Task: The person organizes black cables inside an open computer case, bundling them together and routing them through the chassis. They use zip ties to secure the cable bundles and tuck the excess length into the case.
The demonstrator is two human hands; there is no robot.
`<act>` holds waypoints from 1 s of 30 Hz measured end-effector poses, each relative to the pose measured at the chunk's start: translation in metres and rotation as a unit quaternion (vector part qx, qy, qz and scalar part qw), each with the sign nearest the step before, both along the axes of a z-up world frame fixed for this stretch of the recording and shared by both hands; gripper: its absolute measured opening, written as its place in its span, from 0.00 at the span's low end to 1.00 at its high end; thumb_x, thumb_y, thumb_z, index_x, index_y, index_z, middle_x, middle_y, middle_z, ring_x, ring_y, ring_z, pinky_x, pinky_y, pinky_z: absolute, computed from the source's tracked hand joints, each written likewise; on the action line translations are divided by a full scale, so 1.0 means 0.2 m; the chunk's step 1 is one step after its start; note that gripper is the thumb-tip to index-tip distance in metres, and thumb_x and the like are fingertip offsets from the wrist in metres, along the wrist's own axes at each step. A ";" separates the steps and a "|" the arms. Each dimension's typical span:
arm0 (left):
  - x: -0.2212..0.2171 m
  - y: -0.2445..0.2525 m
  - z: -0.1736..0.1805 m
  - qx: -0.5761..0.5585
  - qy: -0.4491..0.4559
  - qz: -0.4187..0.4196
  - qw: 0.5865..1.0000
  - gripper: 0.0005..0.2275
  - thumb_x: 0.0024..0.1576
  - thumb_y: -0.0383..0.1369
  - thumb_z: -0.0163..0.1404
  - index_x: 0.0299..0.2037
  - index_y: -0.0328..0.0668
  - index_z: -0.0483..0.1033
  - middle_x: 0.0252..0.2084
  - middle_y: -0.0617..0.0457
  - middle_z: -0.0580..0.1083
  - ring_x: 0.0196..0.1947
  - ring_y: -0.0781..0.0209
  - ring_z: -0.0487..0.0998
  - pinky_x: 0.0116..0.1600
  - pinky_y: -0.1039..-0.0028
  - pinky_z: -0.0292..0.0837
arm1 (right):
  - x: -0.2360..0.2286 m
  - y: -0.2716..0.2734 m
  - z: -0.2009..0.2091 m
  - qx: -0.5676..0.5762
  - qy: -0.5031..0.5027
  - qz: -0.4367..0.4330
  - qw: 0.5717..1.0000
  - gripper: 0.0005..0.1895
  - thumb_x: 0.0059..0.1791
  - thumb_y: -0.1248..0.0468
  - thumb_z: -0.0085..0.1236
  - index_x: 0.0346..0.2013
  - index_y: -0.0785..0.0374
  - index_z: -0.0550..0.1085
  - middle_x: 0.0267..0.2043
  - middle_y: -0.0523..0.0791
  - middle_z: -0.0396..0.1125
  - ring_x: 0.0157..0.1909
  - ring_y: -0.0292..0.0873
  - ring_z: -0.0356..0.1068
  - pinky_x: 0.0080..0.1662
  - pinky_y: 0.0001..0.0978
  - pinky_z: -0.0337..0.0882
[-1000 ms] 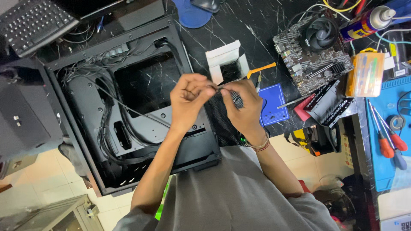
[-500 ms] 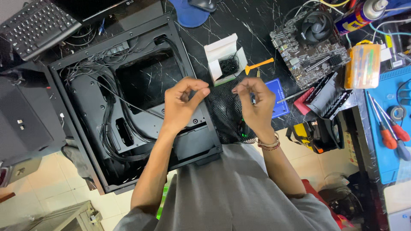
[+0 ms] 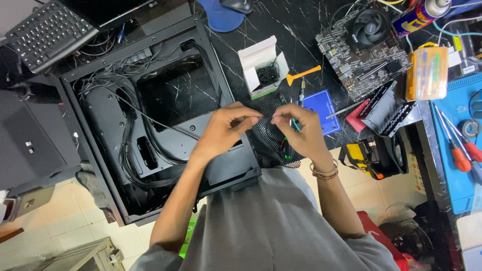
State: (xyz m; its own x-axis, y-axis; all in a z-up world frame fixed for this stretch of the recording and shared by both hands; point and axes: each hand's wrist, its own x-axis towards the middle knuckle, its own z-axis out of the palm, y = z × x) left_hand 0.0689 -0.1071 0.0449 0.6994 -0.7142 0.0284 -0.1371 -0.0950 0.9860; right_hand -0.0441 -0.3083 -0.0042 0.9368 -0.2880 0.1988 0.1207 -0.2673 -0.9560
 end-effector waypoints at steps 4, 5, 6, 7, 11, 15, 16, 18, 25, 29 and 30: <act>-0.03 -0.10 -0.09 -0.002 -0.031 0.042 0.999 0.10 0.67 0.22 0.57 0.51 0.46 0.89 0.32 0.47 0.81 0.32 0.59 0.79 0.43 0.68 0.75 | -0.04 0.02 -0.06 -0.014 0.013 0.008 1.000 0.02 0.55 0.72 0.68 0.42 0.64 0.84 0.26 0.48 0.78 0.33 0.48 0.81 0.41 0.38 0.77; -0.04 -0.13 -0.11 -0.004 -0.044 0.057 0.997 0.09 0.65 0.22 0.59 0.49 0.47 0.90 0.33 0.47 0.82 0.33 0.56 0.82 0.43 0.68 0.76 | -0.05 0.03 -0.09 -0.009 0.018 0.003 1.000 0.02 0.55 0.71 0.68 0.42 0.63 0.85 0.26 0.48 0.78 0.36 0.47 0.82 0.41 0.37 0.77; -0.05 -0.16 -0.13 -0.006 -0.059 0.073 0.996 0.08 0.64 0.22 0.61 0.47 0.48 0.90 0.33 0.47 0.83 0.34 0.54 0.84 0.43 0.68 0.78 | -0.05 0.03 -0.13 -0.005 0.021 -0.002 1.000 0.03 0.55 0.70 0.69 0.43 0.62 0.85 0.27 0.48 0.78 0.38 0.46 0.82 0.41 0.37 0.77; -0.06 -0.17 -0.15 -0.004 -0.057 0.071 0.996 0.08 0.64 0.22 0.61 0.47 0.48 0.90 0.33 0.47 0.83 0.34 0.54 0.84 0.43 0.68 0.78 | -0.04 0.03 -0.12 -0.003 0.023 -0.003 1.000 0.03 0.55 0.70 0.69 0.43 0.62 0.85 0.27 0.48 0.78 0.38 0.46 0.82 0.41 0.37 0.77; 0.03 -0.24 -0.18 -0.034 -0.111 0.045 0.992 0.13 0.71 0.25 0.52 0.64 0.40 0.81 0.50 0.39 0.82 0.52 0.40 0.85 0.58 0.55 0.80 | 0.01 -0.08 -0.13 -0.015 -0.008 -0.101 0.995 0.03 0.56 0.71 0.69 0.40 0.61 0.84 0.30 0.47 0.77 0.36 0.45 0.78 0.42 0.39 0.76; 0.20 -0.28 -0.33 0.047 -0.253 0.089 0.962 0.15 0.70 0.22 0.53 0.66 0.31 0.75 0.53 0.40 0.76 0.47 0.41 0.81 0.52 0.59 0.81 | 0.12 -0.22 -0.05 -0.118 -0.057 -0.192 0.973 0.02 0.59 0.72 0.70 0.44 0.64 0.84 0.34 0.51 0.75 0.38 0.51 0.77 0.41 0.39 0.75; 0.21 -0.30 -0.32 0.046 -0.254 0.090 0.962 0.15 0.70 0.22 0.53 0.66 0.31 0.75 0.53 0.40 0.76 0.47 0.41 0.81 0.52 0.59 0.81 | 0.16 -0.24 -0.03 -0.118 -0.058 -0.192 0.973 0.02 0.59 0.72 0.70 0.44 0.64 0.84 0.34 0.51 0.75 0.38 0.51 0.77 0.41 0.39 0.75; 0.23 -0.33 -0.30 0.129 -0.333 0.090 0.930 0.12 0.65 0.22 0.61 0.58 0.30 0.83 0.49 0.45 0.75 0.40 0.46 0.80 0.38 0.61 0.83 | 0.22 -0.26 0.01 -0.179 -0.052 -0.189 0.964 0.02 0.58 0.74 0.69 0.44 0.67 0.85 0.35 0.50 0.75 0.38 0.50 0.75 0.41 0.39 0.72; 0.26 -0.35 -0.29 0.045 -0.193 0.133 0.971 0.02 0.68 0.26 0.59 0.46 0.38 0.84 0.34 0.48 0.78 0.38 0.48 0.84 0.39 0.67 0.79 | 0.38 -0.21 0.03 -0.202 0.002 -0.121 0.972 0.04 0.54 0.73 0.71 0.42 0.63 0.86 0.34 0.49 0.74 0.42 0.55 0.74 0.45 0.45 0.73; 0.27 -0.32 -0.29 -0.029 -0.127 0.191 0.973 0.04 0.69 0.28 0.59 0.50 0.45 0.86 0.33 0.51 0.80 0.33 0.57 0.83 0.40 0.71 0.77 | 0.44 -0.15 0.08 -0.333 0.054 -0.068 0.939 0.03 0.53 0.73 0.70 0.40 0.66 0.87 0.33 0.51 0.72 0.42 0.52 0.70 0.45 0.45 0.68; 0.28 -0.31 -0.30 -0.048 -0.123 0.211 0.969 0.05 0.68 0.28 0.60 0.51 0.47 0.86 0.31 0.53 0.79 0.31 0.60 0.82 0.38 0.73 0.75 | 0.46 -0.13 0.11 -0.362 0.054 -0.052 0.929 0.04 0.51 0.75 0.70 0.40 0.68 0.87 0.32 0.53 0.73 0.42 0.55 0.70 0.46 0.47 0.67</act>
